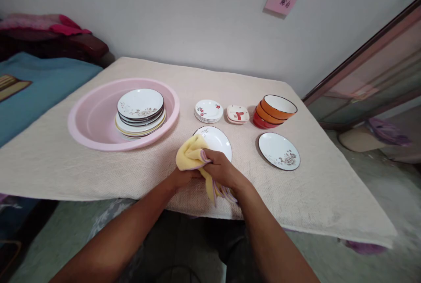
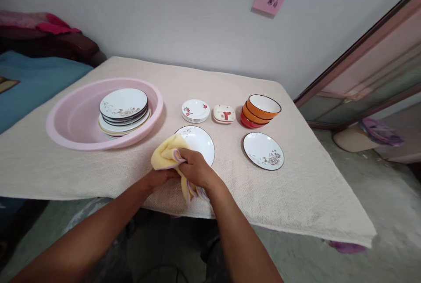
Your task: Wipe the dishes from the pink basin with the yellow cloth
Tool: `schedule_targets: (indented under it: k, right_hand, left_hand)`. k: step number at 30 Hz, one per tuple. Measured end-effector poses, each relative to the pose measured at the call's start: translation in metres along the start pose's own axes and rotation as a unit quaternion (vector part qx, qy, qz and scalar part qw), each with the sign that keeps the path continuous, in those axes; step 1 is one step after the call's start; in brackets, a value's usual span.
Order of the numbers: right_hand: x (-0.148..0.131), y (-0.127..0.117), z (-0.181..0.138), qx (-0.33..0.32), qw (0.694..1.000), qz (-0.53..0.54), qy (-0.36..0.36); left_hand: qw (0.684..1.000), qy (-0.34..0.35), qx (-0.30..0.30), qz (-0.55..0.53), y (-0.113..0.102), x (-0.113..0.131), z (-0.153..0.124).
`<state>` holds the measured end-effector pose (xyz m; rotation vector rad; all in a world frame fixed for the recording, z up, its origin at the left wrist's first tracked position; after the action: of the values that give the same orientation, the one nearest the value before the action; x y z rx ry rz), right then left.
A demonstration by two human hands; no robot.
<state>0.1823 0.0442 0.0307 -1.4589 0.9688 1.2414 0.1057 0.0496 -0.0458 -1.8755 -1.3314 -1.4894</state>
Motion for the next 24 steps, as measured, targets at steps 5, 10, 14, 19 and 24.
schedule_targets:
  k: [5,10,14,19,24]
  right_hand:
    - [0.014,-0.004,-0.005,-0.008,0.999,0.037,0.028]
    - [0.032,-0.008,-0.011,-0.008,0.996,0.065,0.053]
    - [0.044,-0.012,-0.017,-0.003,0.998,-0.008,0.059]
    - [0.047,-0.028,-0.025,0.023,0.992,-0.118,0.049]
    - [0.047,-0.059,-0.026,0.101,0.961,-0.254,0.048]
  left_hand:
    - [0.997,-0.032,-0.008,-0.076,0.005,-0.006,0.000]
    - [0.979,-0.061,-0.068,-0.180,0.012,-0.007,0.004]
    - [0.970,-0.090,-0.070,-0.213,0.015,-0.009,0.010]
    - [0.987,-0.099,-0.005,-0.125,0.008,-0.021,0.018]
    - [0.996,-0.078,0.026,-0.046,0.001,-0.021,0.017]
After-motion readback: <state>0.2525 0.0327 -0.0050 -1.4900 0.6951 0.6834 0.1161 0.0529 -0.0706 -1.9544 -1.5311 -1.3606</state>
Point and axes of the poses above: each hand's wrist, its own z-axis towards the middle knuckle, its own y-axis out of the palm, x = y × z, the point moved 9 cm from there along z, towards the middle knuckle, and after that the axes turned 8 degrees about z, right-handed, at the moved point
